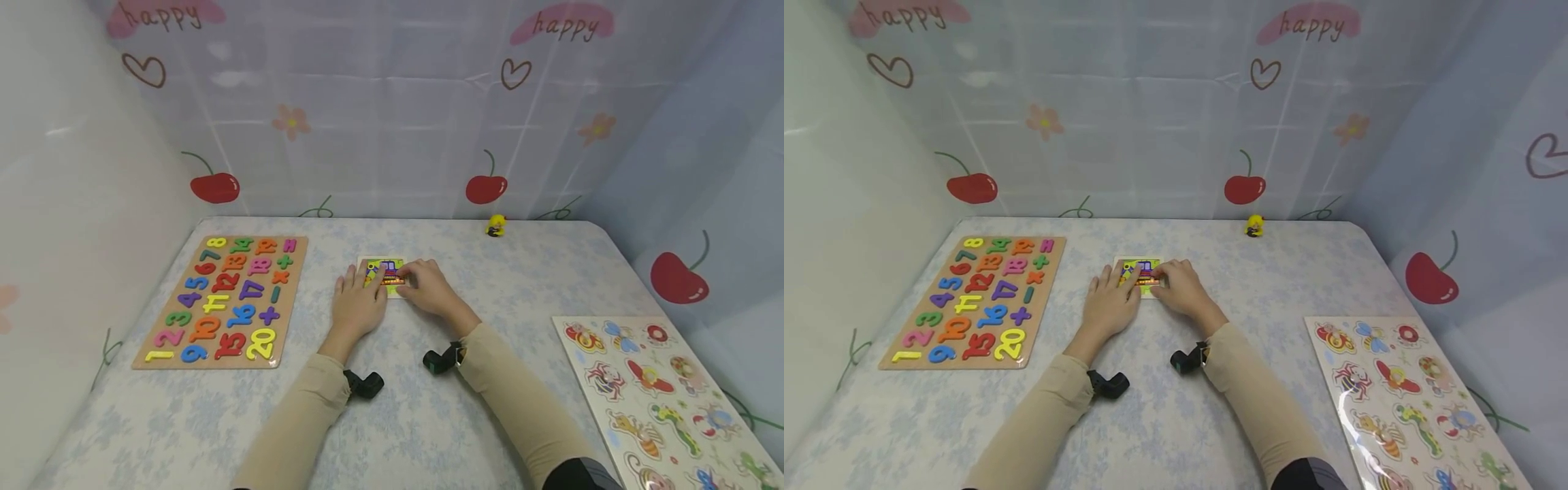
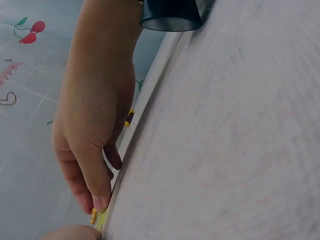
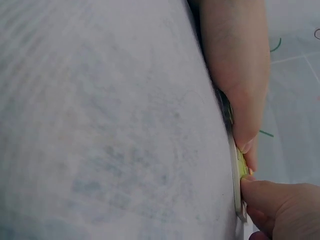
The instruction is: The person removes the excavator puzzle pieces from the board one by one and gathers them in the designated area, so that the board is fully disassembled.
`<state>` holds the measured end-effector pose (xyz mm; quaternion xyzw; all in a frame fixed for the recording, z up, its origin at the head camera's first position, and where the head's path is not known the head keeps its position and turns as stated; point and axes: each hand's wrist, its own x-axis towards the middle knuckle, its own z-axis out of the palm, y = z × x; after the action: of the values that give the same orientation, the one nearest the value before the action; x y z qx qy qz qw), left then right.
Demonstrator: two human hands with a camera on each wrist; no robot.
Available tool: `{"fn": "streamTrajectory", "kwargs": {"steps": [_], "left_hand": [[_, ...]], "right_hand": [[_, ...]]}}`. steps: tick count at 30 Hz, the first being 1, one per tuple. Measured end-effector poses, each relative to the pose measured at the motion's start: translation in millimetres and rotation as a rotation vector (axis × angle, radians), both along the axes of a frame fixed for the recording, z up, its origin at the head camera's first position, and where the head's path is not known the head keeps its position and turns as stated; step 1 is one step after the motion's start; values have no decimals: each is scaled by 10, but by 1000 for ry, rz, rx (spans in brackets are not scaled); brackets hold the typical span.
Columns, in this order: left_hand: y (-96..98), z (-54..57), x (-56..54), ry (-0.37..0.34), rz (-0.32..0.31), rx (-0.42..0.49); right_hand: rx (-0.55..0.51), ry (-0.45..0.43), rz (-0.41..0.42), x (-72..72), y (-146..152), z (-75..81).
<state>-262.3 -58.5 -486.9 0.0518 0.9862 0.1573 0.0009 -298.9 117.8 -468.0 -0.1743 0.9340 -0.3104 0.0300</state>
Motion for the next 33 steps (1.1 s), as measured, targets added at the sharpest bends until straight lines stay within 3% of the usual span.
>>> {"fn": "streamTrajectory", "kwargs": {"steps": [5, 9, 16, 22, 33], "left_hand": [[-4, 8, 0, 15, -5, 6], [0, 3, -1, 21, -6, 4], [10, -4, 13, 10, 2, 12], [0, 7, 34, 6, 10, 38], [-18, -14, 25, 10, -4, 42]], "right_hand": [[-121, -34, 15, -5, -18, 35], [-137, -37, 43, -1, 4, 48], [-232, -111, -34, 55, 170, 157], [-195, -171, -66, 59, 446, 283], [-142, -235, -69, 72, 1184, 315]]}}
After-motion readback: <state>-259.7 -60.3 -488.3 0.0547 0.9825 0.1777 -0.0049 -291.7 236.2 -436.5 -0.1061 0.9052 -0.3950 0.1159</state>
